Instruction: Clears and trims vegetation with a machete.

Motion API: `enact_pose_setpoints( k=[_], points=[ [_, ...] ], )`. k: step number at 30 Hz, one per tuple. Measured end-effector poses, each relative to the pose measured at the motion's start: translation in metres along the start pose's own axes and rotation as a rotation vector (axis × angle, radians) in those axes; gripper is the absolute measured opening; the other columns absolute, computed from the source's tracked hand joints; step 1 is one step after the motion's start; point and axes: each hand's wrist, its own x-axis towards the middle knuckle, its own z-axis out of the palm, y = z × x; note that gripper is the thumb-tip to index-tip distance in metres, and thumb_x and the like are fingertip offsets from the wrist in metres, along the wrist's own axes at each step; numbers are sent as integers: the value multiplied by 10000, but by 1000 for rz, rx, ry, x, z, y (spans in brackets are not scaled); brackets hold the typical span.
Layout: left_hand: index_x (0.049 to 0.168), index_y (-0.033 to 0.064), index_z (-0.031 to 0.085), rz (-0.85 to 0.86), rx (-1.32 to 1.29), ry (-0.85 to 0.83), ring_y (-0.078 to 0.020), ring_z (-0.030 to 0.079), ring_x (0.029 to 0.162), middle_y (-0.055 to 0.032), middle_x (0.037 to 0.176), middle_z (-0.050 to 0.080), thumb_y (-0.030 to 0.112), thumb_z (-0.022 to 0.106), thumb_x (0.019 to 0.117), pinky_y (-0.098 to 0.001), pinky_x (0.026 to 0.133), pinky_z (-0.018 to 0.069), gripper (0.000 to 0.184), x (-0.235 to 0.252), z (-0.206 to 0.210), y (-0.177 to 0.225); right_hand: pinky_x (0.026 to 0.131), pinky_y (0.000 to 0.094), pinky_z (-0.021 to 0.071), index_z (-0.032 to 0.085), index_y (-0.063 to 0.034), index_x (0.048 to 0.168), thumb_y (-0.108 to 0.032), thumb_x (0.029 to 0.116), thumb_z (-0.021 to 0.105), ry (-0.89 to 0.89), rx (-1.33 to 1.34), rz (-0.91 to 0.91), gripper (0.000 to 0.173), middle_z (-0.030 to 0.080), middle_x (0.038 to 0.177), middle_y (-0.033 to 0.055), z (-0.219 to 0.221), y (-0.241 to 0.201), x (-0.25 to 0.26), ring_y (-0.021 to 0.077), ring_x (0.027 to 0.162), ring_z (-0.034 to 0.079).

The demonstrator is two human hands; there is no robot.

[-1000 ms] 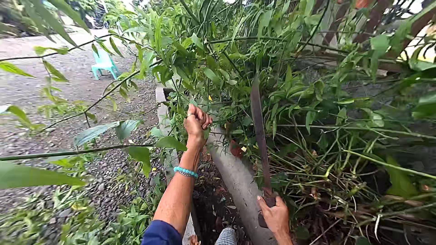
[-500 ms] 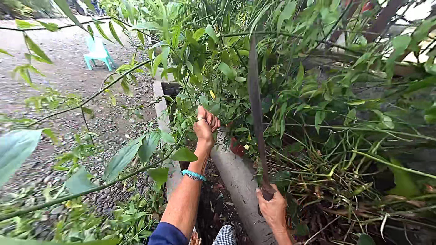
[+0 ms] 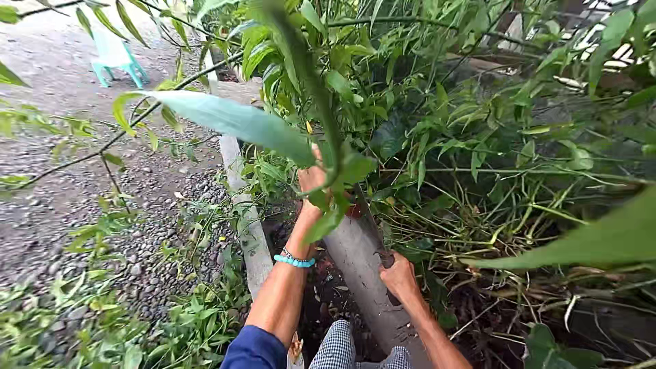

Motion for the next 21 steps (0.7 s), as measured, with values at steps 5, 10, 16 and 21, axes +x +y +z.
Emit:
enact_pose_setpoints(
  k=[5,10,16,21],
  points=[
    [662,187,411,61,37,21,-27,326,390,100,476,342,258,340,1113,-206,416,344,462,-15,23,-4,962,589,503,641,33,1281,-120,952,669,-13,34,-57,365,680,1164,284,-11,-54,49,422,1097,665],
    [694,186,407,-36,114,50,-33,340,406,94,491,342,289,311,1122,-208,440,364,451,-18,-1,4,974,604,506,619,-1,1340,-98,919,671,-31,71,-76,435,681,1195,278,29,-51,59,429,1141,659],
    [700,195,412,-23,93,8,-37,337,390,98,481,343,344,324,1123,-214,414,355,457,-8,9,-11,941,589,518,641,43,1295,-85,947,656,-29,148,58,371,707,1090,291,71,41,-11,442,1040,689],
    [805,171,461,38,207,-44,-30,374,508,80,618,380,313,327,1127,-196,511,385,376,-33,34,1,967,582,512,628,29,1312,-108,956,630,-36,146,21,382,701,1141,272,48,17,21,415,1092,680]
  ],
)
